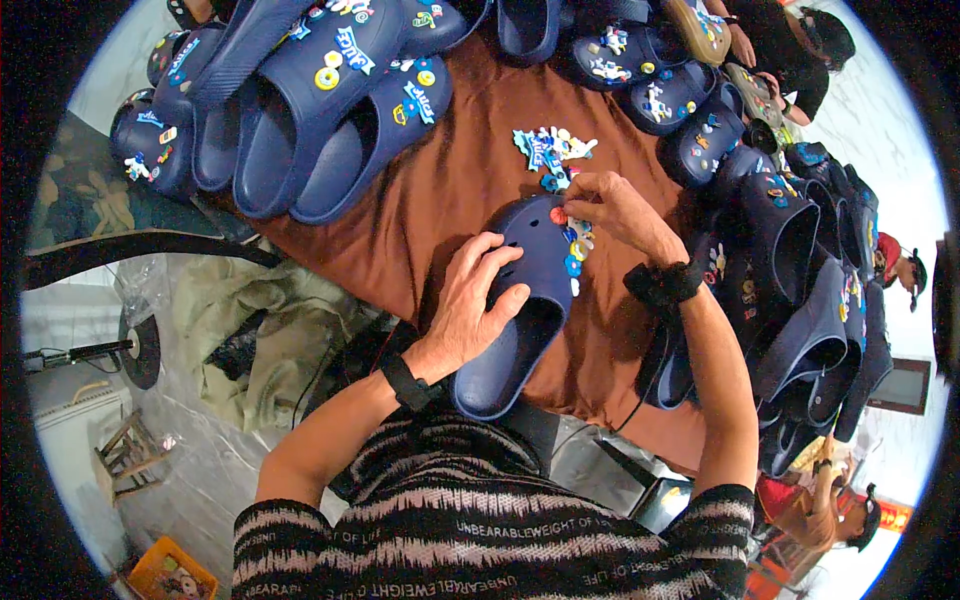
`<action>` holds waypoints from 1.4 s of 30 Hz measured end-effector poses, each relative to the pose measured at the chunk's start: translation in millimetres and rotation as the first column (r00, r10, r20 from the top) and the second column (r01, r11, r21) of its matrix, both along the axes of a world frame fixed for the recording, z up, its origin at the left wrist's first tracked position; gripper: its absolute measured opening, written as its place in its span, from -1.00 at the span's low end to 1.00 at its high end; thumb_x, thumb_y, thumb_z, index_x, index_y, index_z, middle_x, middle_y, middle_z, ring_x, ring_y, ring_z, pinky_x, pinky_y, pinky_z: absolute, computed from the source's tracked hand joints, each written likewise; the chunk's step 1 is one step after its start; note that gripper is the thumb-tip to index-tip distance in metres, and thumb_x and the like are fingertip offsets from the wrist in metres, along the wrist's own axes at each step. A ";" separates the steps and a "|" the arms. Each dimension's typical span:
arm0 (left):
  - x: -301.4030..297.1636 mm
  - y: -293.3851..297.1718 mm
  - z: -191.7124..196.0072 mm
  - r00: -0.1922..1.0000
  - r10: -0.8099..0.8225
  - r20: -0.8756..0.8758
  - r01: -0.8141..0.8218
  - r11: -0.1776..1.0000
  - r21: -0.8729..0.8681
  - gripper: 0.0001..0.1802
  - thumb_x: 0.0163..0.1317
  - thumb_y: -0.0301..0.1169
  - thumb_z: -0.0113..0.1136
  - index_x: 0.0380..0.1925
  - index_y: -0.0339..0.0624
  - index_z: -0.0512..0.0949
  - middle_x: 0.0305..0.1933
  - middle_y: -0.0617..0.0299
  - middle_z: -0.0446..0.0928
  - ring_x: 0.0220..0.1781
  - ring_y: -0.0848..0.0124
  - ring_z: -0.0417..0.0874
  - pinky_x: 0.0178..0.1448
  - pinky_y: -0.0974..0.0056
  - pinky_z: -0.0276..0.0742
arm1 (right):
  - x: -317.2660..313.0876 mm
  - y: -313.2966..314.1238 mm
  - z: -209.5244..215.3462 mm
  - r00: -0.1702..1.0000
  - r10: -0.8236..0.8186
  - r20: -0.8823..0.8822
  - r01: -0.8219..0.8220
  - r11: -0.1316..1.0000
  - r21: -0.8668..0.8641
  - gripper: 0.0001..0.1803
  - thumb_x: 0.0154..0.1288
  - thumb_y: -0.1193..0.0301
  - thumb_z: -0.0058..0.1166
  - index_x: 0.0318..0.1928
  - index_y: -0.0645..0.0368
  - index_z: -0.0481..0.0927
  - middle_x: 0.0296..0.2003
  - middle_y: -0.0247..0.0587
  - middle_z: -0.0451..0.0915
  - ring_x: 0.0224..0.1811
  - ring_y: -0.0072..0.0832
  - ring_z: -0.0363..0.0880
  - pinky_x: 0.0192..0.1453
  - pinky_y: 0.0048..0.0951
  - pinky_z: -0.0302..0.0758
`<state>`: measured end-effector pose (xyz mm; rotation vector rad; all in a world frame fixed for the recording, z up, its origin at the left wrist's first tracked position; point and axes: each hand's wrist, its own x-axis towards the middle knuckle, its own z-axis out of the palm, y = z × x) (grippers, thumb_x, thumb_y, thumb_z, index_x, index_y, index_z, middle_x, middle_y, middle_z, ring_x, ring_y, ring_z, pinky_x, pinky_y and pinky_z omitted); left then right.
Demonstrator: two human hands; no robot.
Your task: Attaching decorative charms to blue clogs.
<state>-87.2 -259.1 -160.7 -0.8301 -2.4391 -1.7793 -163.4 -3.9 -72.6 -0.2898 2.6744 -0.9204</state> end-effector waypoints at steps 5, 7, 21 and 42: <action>0.4 1.3 -0.4 1.000 0.001 -0.002 -0.001 1.000 0.004 -0.49 0.36 -0.11 0.20 0.17 -0.21 0.50 0.31 -0.10 0.35 0.40 -0.06 0.33 0.50 -0.04 0.21 | -0.7 8.0 -13.2 0.998 -0.067 -0.006 0.067 0.996 0.064 -0.82 0.25 0.38 0.30 -0.28 0.26 0.68 -0.35 -0.09 0.72 -0.27 -0.25 0.71 -0.13 -0.25 0.56; 0.2 1.7 0.5 1.000 -0.003 0.002 0.003 1.000 0.010 -0.50 0.37 -0.13 0.20 0.17 -0.21 0.50 0.31 -0.09 0.35 0.40 -0.06 0.34 0.50 -0.04 0.21 | -0.6 13.1 -22.3 0.996 -0.086 -0.036 0.086 0.996 -0.004 -0.80 0.31 0.37 0.26 -0.30 0.29 0.64 -0.46 -0.31 0.56 -0.37 -0.57 0.47 -0.26 -0.41 0.39; 0.3 0.1 0.8 0.999 -0.017 -0.032 0.016 0.999 -0.028 -0.50 0.41 -0.13 0.12 0.20 -0.23 0.49 0.33 -0.09 0.35 0.41 -0.04 0.35 0.51 -0.01 0.21 | 13.0 15.2 -33.3 0.984 -0.159 -0.084 0.152 0.985 -0.081 -0.74 0.29 0.34 0.26 -0.25 0.33 0.61 -0.28 0.09 0.68 -0.19 -0.11 0.70 -0.07 -0.17 0.55; -0.5 -0.1 4.9 0.999 -0.040 0.008 0.040 0.998 -0.038 -0.47 0.43 -0.11 0.05 0.21 -0.27 0.47 0.35 -0.12 0.33 0.43 -0.03 0.33 0.53 0.01 0.18 | -31.5 41.4 -51.9 0.964 -0.165 -0.210 0.143 0.983 -0.118 -0.77 0.32 0.42 0.23 -0.07 0.27 0.72 -0.21 -0.03 0.76 -0.15 -0.29 0.73 0.01 -0.28 0.60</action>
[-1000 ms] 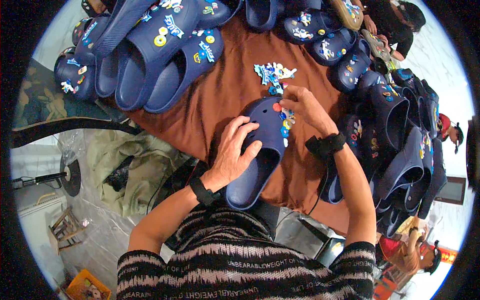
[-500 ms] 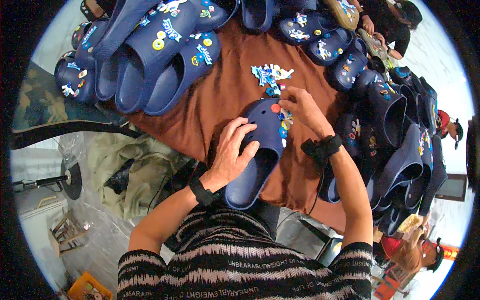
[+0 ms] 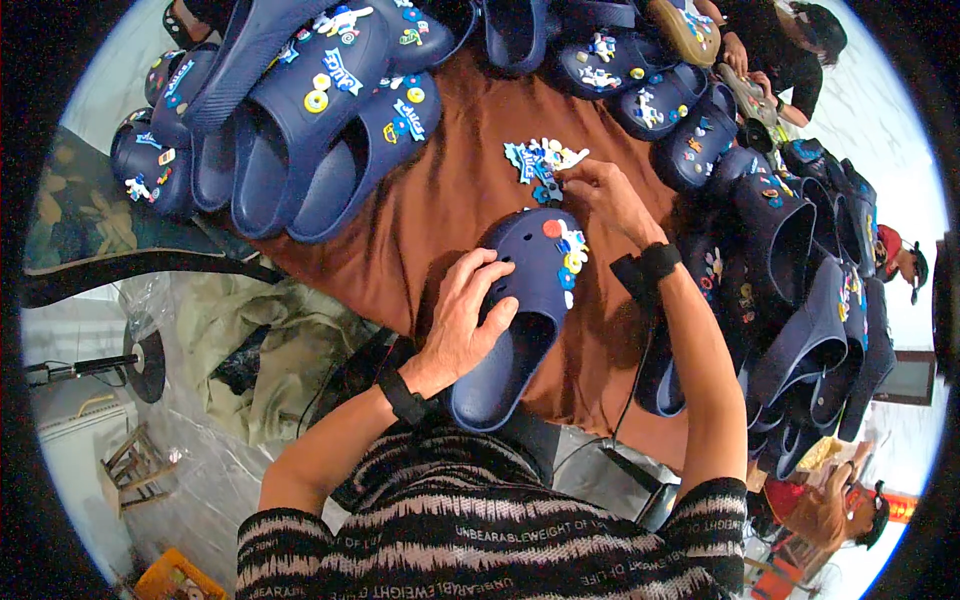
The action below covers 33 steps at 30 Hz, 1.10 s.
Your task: Attaching decorative charms to blue clogs.
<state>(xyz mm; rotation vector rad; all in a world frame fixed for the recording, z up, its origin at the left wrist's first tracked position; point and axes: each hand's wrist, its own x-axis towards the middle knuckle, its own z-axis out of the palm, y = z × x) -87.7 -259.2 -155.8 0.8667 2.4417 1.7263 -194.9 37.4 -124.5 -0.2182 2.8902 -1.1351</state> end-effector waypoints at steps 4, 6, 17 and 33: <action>-0.4 -2.1 -0.9 1.000 -0.003 0.014 0.003 1.000 0.002 -0.47 0.43 -0.11 0.05 0.21 -0.28 0.46 0.35 -0.12 0.32 0.44 -0.04 0.32 0.54 0.01 0.17 | -16.4 -12.8 2.6 0.961 0.201 0.188 -0.212 0.976 0.041 -0.75 0.23 0.43 0.29 -0.09 0.25 0.72 -0.20 -0.03 0.76 -0.10 -0.24 0.74 0.03 -0.26 0.60; -0.3 -1.9 -2.4 1.000 0.010 0.010 -0.010 1.000 0.014 -0.49 0.40 -0.13 0.10 0.20 -0.25 0.48 0.33 -0.10 0.34 0.42 -0.04 0.33 0.52 -0.01 0.19 | -24.2 -21.0 8.2 0.952 0.199 0.231 -0.226 0.970 0.094 -0.74 0.21 0.42 0.31 -0.09 0.23 0.72 -0.21 -0.02 0.75 -0.09 -0.20 0.74 0.03 -0.23 0.61; 0.1 -2.0 0.2 1.000 -0.009 0.023 0.009 1.000 0.006 -0.48 0.44 -0.12 0.06 0.22 -0.25 0.47 0.36 -0.12 0.32 0.44 -0.04 0.33 0.54 0.00 0.18 | -25.1 -23.5 1.7 0.973 0.226 0.048 -0.230 0.920 0.317 -0.76 0.24 0.37 0.29 -0.14 0.23 0.68 -0.34 0.01 0.68 -0.23 -0.12 0.69 -0.11 -0.14 0.57; 0.2 1.4 -2.7 0.999 0.042 -0.007 -0.042 0.999 0.029 -0.55 0.35 -0.22 0.19 0.15 -0.21 0.52 0.30 -0.05 0.37 0.38 -0.03 0.36 0.47 -0.02 0.24 | 3.1 -64.6 46.2 0.869 0.414 0.272 -0.460 0.878 0.132 -0.83 0.18 0.44 0.30 -0.29 0.30 0.66 -0.37 -0.10 0.69 -0.28 -0.32 0.68 -0.13 -0.31 0.56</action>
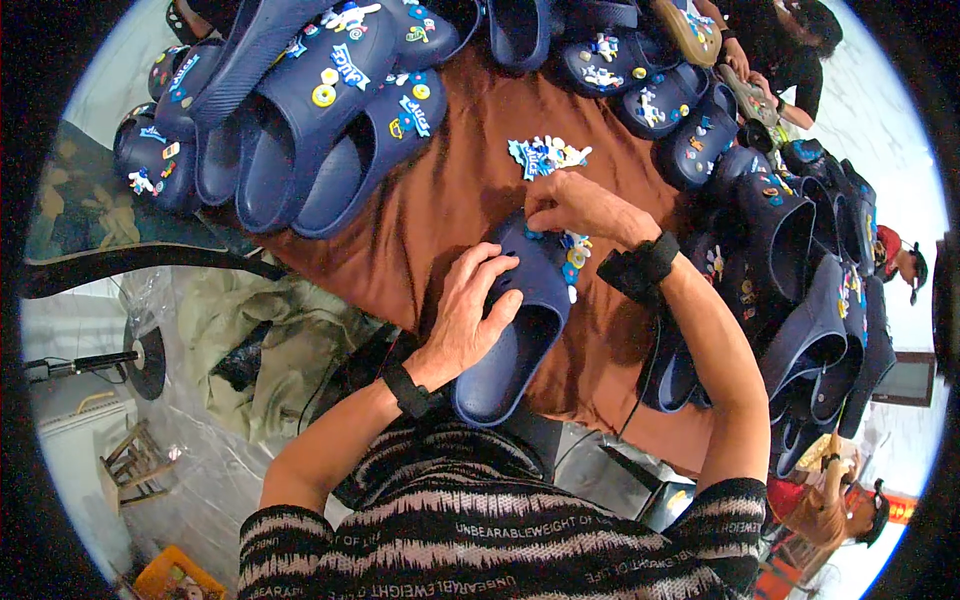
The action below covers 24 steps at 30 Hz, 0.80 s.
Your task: Attaching decorative charms to blue clogs.
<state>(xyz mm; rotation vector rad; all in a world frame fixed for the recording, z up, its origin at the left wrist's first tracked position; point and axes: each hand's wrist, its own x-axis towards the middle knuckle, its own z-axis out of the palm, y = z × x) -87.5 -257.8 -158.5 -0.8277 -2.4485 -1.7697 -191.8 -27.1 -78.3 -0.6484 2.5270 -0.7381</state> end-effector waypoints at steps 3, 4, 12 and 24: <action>0.4 -2.2 -0.2 1.000 0.005 -0.002 -0.005 1.000 0.002 -0.55 0.36 -0.21 0.19 0.15 -0.21 0.52 0.30 -0.05 0.37 0.38 -0.03 0.36 0.47 -0.02 0.24 | 0.3 -3.6 -4.0 1.000 -0.021 -0.004 0.021 0.999 0.039 -0.79 0.19 0.39 0.31 -0.23 0.25 0.66 -0.35 -0.08 0.69 -0.24 -0.26 0.68 -0.11 -0.27 0.56; 0.5 -1.9 0.2 1.000 0.001 -0.001 -0.001 1.000 0.005 -0.55 0.36 -0.21 0.19 0.15 -0.21 0.52 0.30 -0.05 0.37 0.38 -0.03 0.36 0.47 -0.02 0.24 | 1.9 -4.5 -3.2 0.999 -0.016 -0.036 0.018 0.999 0.050 -0.76 0.19 0.36 0.31 -0.18 0.22 0.66 -0.34 -0.07 0.69 -0.22 -0.21 0.69 -0.09 -0.24 0.56; 0.3 -0.9 1.2 1.000 -0.006 0.003 0.006 1.000 0.001 -0.54 0.37 -0.18 0.17 0.16 -0.21 0.51 0.29 -0.04 0.37 0.37 -0.03 0.36 0.48 -0.03 0.23 | 12.7 -17.7 7.0 0.992 -0.064 -0.108 0.098 0.930 0.354 -0.56 0.19 0.20 0.35 -0.02 0.17 0.59 -0.05 -0.04 0.65 0.11 -0.05 0.58 0.12 -0.04 0.48; -1.0 -3.4 -0.8 1.000 -0.011 0.013 0.011 1.000 -0.006 -0.53 0.38 -0.17 0.15 0.17 -0.23 0.51 0.31 -0.07 0.37 0.40 -0.04 0.34 0.50 -0.03 0.21 | 8.8 6.0 -2.1 0.972 -0.233 -0.017 0.234 0.968 0.091 -0.62 0.26 0.18 0.33 -0.09 0.22 0.66 -0.18 0.01 0.69 -0.02 -0.24 0.66 0.06 -0.19 0.53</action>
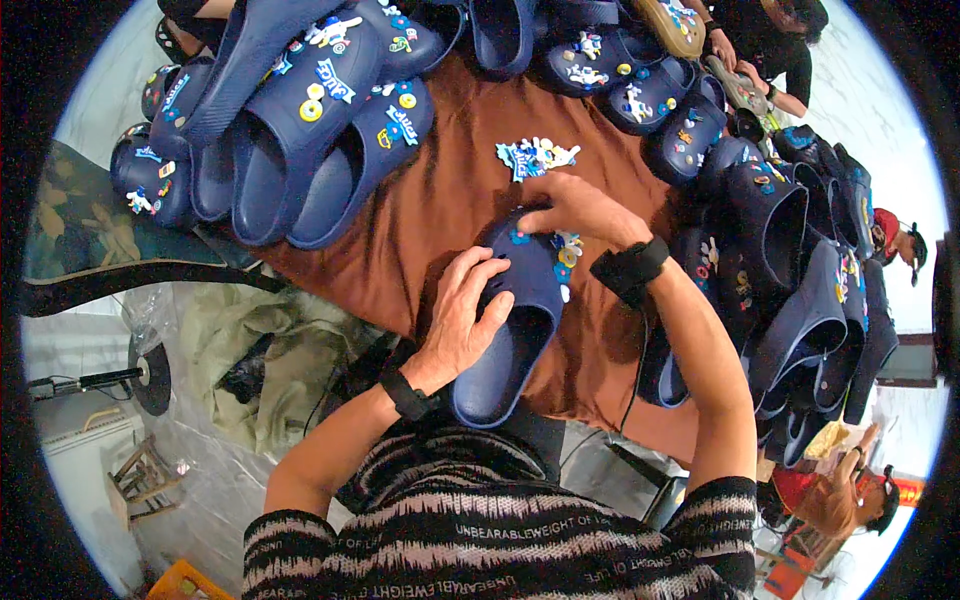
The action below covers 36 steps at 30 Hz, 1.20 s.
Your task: Attaching decorative charms to blue clogs.
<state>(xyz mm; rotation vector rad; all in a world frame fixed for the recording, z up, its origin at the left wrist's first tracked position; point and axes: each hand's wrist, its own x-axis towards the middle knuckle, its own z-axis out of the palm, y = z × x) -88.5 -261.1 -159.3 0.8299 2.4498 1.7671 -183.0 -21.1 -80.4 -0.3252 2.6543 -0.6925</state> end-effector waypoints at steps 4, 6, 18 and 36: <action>0.3 5.1 1.8 1.000 -0.014 -0.005 0.014 1.000 0.010 -0.53 0.38 -0.17 0.14 0.17 -0.23 0.51 0.31 -0.08 0.37 0.40 -0.05 0.35 0.50 -0.03 0.21 | -11.4 66.0 -25.2 0.939 -0.201 -0.279 0.123 0.954 -0.275 -0.71 0.36 0.29 0.21 -0.15 0.30 0.70 -0.31 0.10 0.72 -0.29 -0.17 0.70 -0.11 -0.15 0.57; -0.2 1.1 -1.3 1.000 -0.001 -0.002 0.001 1.000 0.004 -0.53 0.38 -0.17 0.14 0.17 -0.22 0.51 0.32 -0.08 0.37 0.40 -0.05 0.35 0.50 -0.03 0.20 | -11.0 74.1 -17.7 0.934 -0.270 -0.233 0.241 0.960 -0.144 -0.72 0.36 0.30 0.19 -0.14 0.30 0.70 -0.30 0.12 0.71 -0.28 -0.15 0.71 -0.11 -0.15 0.57; -0.5 2.1 2.5 1.000 -0.013 0.012 0.013 1.000 -0.019 -0.50 0.38 -0.15 0.12 0.19 -0.23 0.50 0.33 -0.08 0.35 0.40 -0.04 0.34 0.51 -0.03 0.19 | -36.4 55.1 -61.3 0.930 -0.227 -0.289 0.185 0.968 -0.168 -0.74 0.32 0.31 0.20 -0.16 0.27 0.69 -0.27 0.14 0.71 -0.18 0.03 0.70 -0.06 -0.08 0.57; 0.0 -0.2 3.5 1.000 -0.028 0.013 0.029 0.999 -0.046 -0.47 0.45 -0.08 0.03 0.22 -0.24 0.47 0.37 -0.10 0.32 0.45 -0.04 0.31 0.55 0.00 0.15 | -61.8 19.5 -55.3 0.958 0.032 -0.286 0.045 0.965 0.258 -0.54 0.22 0.15 0.31 -0.03 0.19 0.55 -0.13 0.09 0.67 0.00 0.07 0.64 0.01 0.04 0.54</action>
